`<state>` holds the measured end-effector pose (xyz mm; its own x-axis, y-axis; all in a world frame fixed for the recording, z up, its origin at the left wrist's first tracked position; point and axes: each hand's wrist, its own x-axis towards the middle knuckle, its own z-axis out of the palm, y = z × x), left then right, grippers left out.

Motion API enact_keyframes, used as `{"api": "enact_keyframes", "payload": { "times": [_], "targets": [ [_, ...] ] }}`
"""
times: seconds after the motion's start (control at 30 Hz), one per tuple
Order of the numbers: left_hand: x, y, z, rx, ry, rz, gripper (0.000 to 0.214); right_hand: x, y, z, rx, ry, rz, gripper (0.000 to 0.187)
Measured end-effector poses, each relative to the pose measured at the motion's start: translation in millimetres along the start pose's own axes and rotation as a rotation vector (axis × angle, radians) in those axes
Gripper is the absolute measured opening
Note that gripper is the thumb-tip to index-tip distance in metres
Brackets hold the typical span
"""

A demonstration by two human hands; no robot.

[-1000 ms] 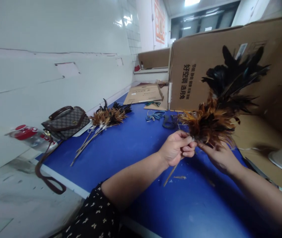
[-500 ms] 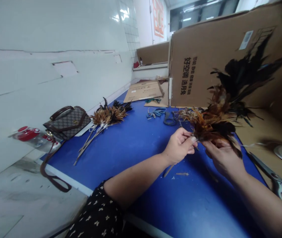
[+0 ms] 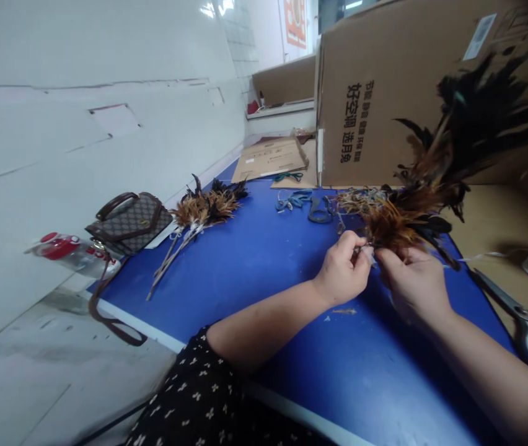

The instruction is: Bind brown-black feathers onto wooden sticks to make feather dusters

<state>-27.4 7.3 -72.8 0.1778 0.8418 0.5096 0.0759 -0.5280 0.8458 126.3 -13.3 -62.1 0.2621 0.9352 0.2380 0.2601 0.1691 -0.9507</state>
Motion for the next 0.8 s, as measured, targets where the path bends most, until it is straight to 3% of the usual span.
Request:
{"api": "enact_keyframes", "payload": {
  "times": [0.17, 0.33, 0.5, 0.8],
  "targets": [
    [-1, 2, 2.5, -0.008, 0.041, -0.013, 0.015, -4, -5, 4, 0.148, 0.018, 0.119, 0.041],
    [0, -2, 3.7, -0.016, 0.043, -0.027, 0.012, -8, -13, 5, 0.158, -0.016, 0.092, 0.045],
    [8, -7, -0.3, -0.001, 0.033, -0.038, 0.015, -10, -8, 11, 0.077, 0.009, 0.013, 0.035],
    [13, -11, -8.0, 0.193, 0.028, 0.103, 0.004, -5, -3, 18, 0.036, 0.057, -0.009, 0.042]
  ]
}}
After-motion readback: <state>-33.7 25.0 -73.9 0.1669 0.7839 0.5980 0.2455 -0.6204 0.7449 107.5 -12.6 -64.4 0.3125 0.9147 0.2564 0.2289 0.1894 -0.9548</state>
